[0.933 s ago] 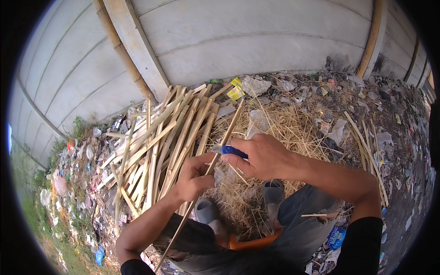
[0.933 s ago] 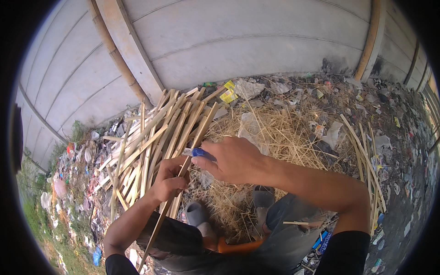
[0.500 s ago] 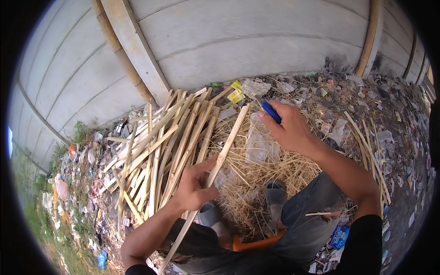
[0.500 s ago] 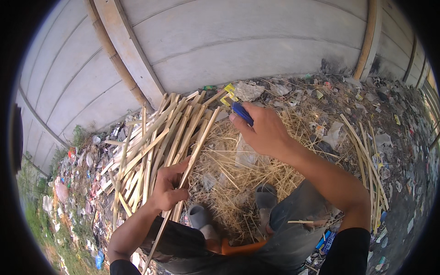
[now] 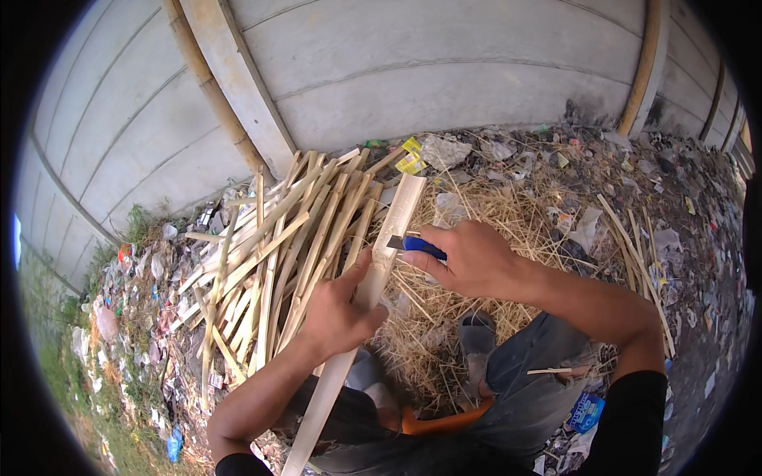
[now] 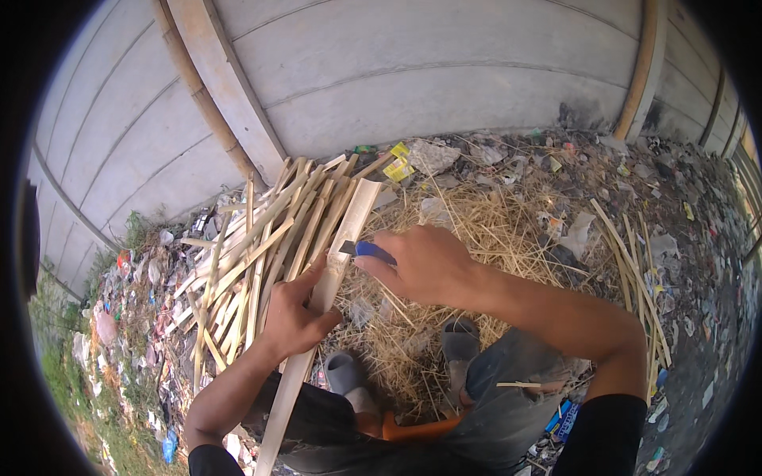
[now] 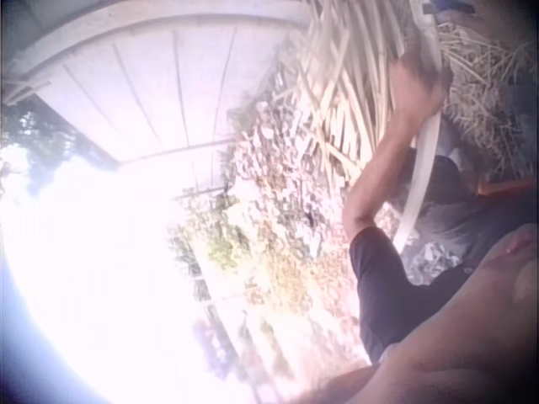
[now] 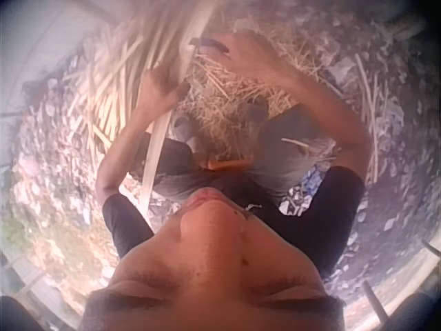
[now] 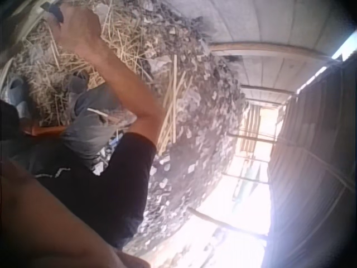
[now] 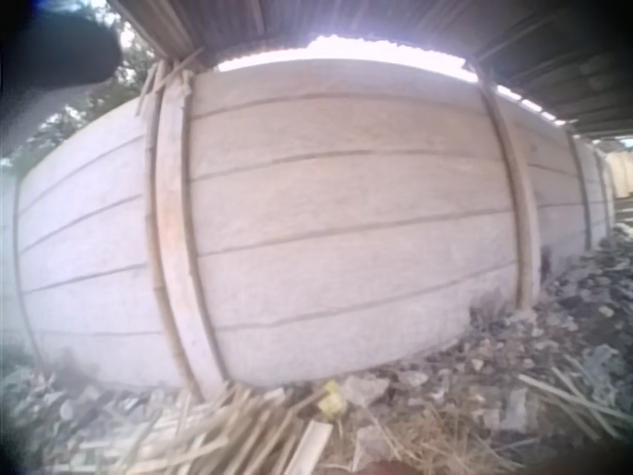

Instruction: The person sits on the ground and uses a knife to split long bamboo poles into thin strips. They hold the bamboo with one hand and carefully guide the knife along the length of the pole to create uniform strips, which are then placed in a pile.

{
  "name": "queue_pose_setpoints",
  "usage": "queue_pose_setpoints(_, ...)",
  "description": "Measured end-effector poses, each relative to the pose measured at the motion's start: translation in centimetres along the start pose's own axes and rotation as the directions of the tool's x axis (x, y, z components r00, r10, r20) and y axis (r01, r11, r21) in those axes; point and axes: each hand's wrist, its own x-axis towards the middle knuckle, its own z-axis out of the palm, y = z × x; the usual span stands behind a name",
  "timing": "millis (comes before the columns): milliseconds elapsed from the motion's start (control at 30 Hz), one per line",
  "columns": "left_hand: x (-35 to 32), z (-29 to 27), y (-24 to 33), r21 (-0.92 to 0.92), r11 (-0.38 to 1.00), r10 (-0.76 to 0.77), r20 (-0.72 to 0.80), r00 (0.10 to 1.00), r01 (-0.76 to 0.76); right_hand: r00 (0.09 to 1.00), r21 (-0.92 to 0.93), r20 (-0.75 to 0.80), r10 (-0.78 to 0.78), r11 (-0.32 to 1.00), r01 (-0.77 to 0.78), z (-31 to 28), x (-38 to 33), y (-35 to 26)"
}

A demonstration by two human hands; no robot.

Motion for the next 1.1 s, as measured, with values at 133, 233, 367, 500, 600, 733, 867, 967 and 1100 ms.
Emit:
queue_pose_setpoints(133,-0.4,0.5,-0.9,0.024,0.993,0.119,-0.081,0.990,-0.117,0.993,0.072,-0.065,-0.099,0.992,0.103,0.6,-0.1,-0.4)
queue_pose_setpoints(233,-0.2,0.1,-0.7,0.075,0.995,0.065,-0.047,0.997,-0.062,0.999,0.004,0.037,0.038,0.999,-0.039,-0.6,1.1,0.8)
queue_pose_setpoints(367,-0.5,0.3,-0.8,0.096,0.988,0.127,-0.059,0.990,-0.121,0.993,-0.028,0.009,-0.118,0.993,0.119,1.6,-0.7,-0.1)
queue_pose_setpoints(500,-0.2,-0.7,0.2,0.103,0.994,0.043,-0.053,0.998,-0.038,0.993,0.002,-0.114,-0.013,1.000,0.014,-0.8,2.1,2.4)
queue_pose_setpoints(600,-0.5,0.2,-1.1,0.047,0.985,0.170,-0.111,0.979,-0.166,0.989,-0.072,-0.081,-0.125,0.990,0.120,1.5,0.1,0.9)
queue_pose_setpoints(733,-0.9,-0.4,-0.4,0.110,0.990,0.091,-0.069,0.993,-0.083,0.988,-0.060,-0.126,-0.090,0.995,0.083,-0.4,1.6,2.2)
queue_pose_setpoints(867,-0.7,-0.9,0.7,-0.006,0.999,0.036,-0.103,0.994,-0.037,0.981,-0.016,-0.195,-0.003,1.000,0.000,-0.6,1.8,2.1)
queue_pose_setpoints(967,-0.9,-0.1,0.1,0.004,0.992,0.125,-0.124,0.984,-0.125,0.985,-0.057,-0.163,-0.052,0.997,0.043,0.1,0.9,1.5)
queue_pose_setpoints(1100,-1.9,0.0,-0.6,0.113,0.985,0.135,-0.071,0.988,-0.127,0.955,-0.035,-0.266,0.130,0.989,-0.144,-2.8,3.0,6.3)
